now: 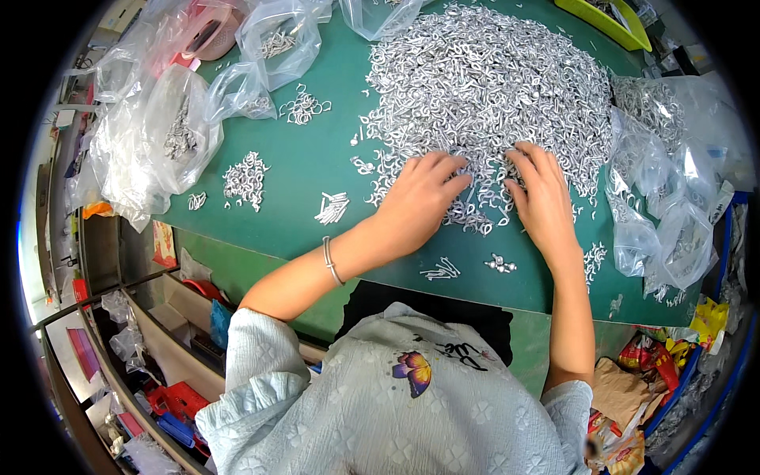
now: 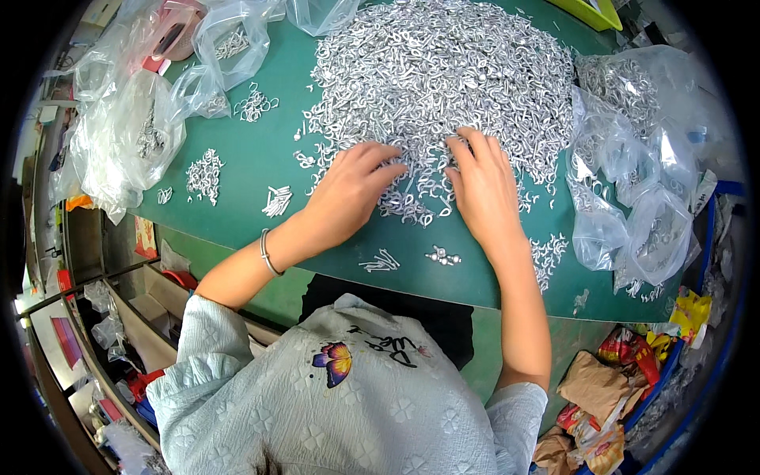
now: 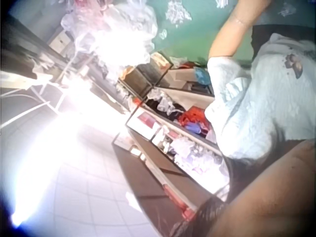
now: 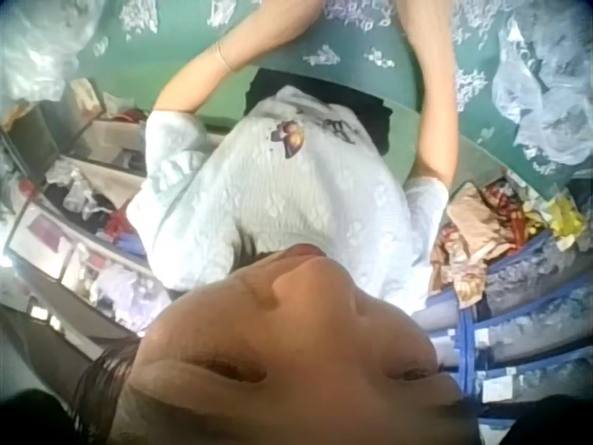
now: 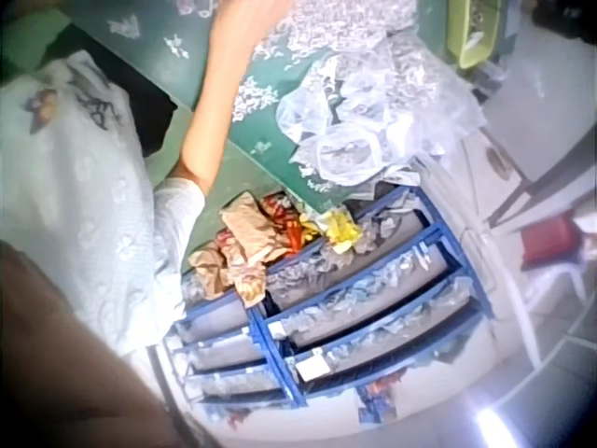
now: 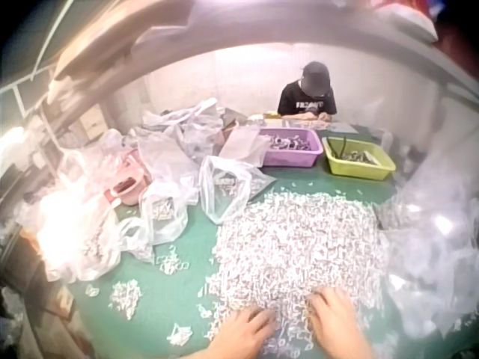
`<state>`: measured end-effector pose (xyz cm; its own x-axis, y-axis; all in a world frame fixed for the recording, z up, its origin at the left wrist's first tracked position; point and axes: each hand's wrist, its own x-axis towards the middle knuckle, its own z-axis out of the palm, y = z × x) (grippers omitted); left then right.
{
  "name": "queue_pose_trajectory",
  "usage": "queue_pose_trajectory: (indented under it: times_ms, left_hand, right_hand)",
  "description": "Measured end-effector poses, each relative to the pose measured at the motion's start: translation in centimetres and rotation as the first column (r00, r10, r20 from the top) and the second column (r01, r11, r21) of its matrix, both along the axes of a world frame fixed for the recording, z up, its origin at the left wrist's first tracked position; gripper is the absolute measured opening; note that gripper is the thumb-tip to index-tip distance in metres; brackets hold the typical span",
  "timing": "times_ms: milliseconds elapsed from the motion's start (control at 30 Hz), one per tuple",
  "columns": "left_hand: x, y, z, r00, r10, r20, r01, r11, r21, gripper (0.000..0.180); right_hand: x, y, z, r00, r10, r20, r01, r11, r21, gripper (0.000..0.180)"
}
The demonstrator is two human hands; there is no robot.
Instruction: The person sorts a large pile of small silver-colored metal parts by hand, picking up individual pieces from a central heap and moving them into smaller plastic bags and bins on a green workbench.
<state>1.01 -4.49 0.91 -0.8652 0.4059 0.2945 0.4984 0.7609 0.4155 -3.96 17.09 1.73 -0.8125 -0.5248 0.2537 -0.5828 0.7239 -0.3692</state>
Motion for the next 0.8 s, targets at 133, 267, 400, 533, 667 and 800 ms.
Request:
queue_pose_trajectory:
  times_ms: [133, 267, 400, 533, 667, 800]
  left_hand:
    - [-2.2, 1.6, 0.2, 0.961, 0.206, -0.183, -0.225, 0.97, -0.09, 0.043]
    - [-1.2, 2.9, -1.4, 0.987, 0.106, -0.118, -0.124, 0.981, -0.149, 0.046]
    - [1.0, 2.1, -0.5, 0.998, -0.056, -0.013, 0.054, 0.99, -0.127, 0.042]
    - [2.1, 1.3, -0.1, 0.985, -0.161, 0.054, 0.162, 0.987, -0.007, 0.044]
    - [1.8, 0.7, 0.3, 0.988, -0.138, 0.067, 0.125, 0.978, 0.169, 0.039]
    - [0.2, 0.8, 0.4, 0.996, 0.089, -0.01, -0.086, 0.98, 0.178, 0.03]
  right_hand:
    - [-1.1, -0.1, 0.5, 0.999, -0.022, -0.042, 0.017, 0.993, -0.117, 0.041]
    - [-0.3, -1.1, -0.9, 0.998, 0.051, -0.026, -0.05, 0.998, 0.041, 0.05]
    - [2.0, 0.7, 0.3, 0.986, 0.134, 0.104, -0.139, 0.989, 0.048, 0.048]
    - [3.4, 2.6, 1.2, 0.959, 0.202, 0.198, -0.218, 0.974, 0.063, 0.041]
    - [3.1, 4.3, 1.7, 0.944, 0.207, 0.257, -0.209, 0.978, -0.02, 0.027]
    - [2.2, 3.4, 1.4, 0.993, -0.017, 0.12, 0.034, 0.989, -0.144, 0.018]
